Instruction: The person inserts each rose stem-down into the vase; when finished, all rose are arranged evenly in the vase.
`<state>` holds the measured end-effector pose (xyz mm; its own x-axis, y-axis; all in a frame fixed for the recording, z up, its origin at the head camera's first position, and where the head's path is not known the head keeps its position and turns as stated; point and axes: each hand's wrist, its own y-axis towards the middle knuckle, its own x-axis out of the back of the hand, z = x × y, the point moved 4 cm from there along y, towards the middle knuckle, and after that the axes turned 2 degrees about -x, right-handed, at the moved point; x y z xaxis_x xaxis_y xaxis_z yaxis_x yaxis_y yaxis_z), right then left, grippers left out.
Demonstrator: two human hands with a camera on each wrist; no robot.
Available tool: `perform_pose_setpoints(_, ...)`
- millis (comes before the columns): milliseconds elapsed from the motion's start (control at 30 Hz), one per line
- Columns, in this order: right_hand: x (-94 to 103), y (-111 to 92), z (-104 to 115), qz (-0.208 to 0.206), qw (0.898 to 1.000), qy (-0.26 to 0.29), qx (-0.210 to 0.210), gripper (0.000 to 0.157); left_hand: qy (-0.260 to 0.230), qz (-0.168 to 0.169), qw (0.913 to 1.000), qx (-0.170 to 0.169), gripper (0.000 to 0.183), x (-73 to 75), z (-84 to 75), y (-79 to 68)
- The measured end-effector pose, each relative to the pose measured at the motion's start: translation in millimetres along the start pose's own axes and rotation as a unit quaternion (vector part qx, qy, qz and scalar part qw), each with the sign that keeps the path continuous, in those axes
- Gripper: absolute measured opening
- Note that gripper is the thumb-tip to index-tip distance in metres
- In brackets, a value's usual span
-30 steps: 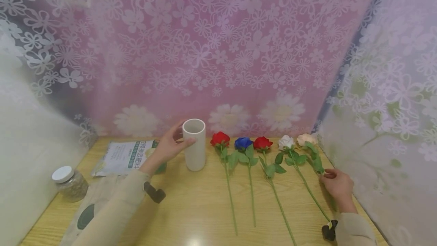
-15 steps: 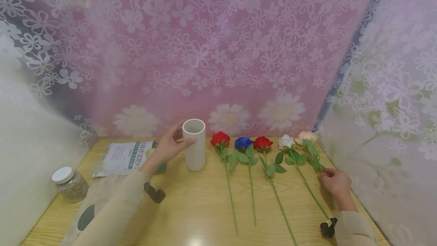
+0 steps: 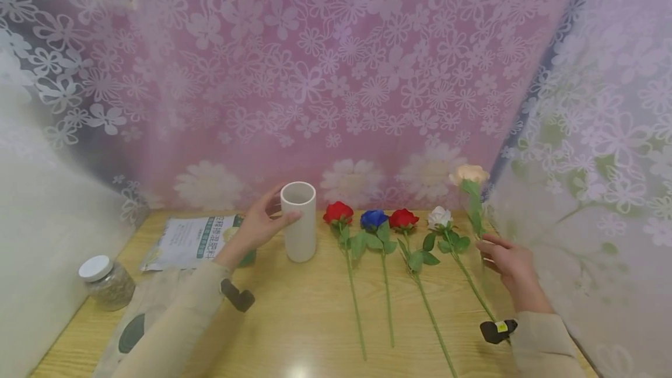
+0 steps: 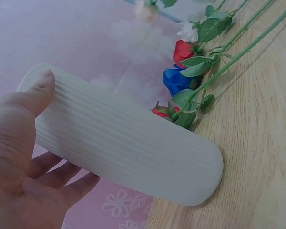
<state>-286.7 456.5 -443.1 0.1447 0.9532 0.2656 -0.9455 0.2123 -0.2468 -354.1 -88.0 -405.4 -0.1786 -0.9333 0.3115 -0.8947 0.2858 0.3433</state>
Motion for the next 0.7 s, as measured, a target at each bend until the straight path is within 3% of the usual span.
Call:
perform_pose_setpoints(133, -18.5, -4.0, 16.8, 0.053, 0.997, 0.055, 0.005, 0.064, 0.003, 0.000, 1.0000, -0.002, 0.077, 0.2, -1.9, -0.8)
perform_pose_setpoints(267, -39.5, -6.3, 34.5, 0.072, 0.996, 0.040, 0.021, 0.084, 0.005, 0.002, 1.0000, -0.003, 0.077, 0.1, -3.7, -1.8)
perform_pose_setpoints(400, -61.2, -8.8, 52.3, 0.073, 0.995, 0.041, 0.055, 0.077, 0.008, 0.005, 0.9999, -0.005, 0.077, 0.1, -5.5, -2.4)
perform_pose_setpoints(533, -83.5, -11.0, 69.6, 0.089, 0.989, 0.078, 0.083, 0.057, 0.009, 0.007, 0.9999, -0.009, 0.077, 0.2, -5.4, -1.7)
perform_pose_setpoints(700, -108.4, -17.0, 90.0, 0.102, 0.986, 0.077, 0.106, 0.057, 0.008, 0.007, 0.9998, -0.018, 0.077, 0.5, -3.2, -1.0)
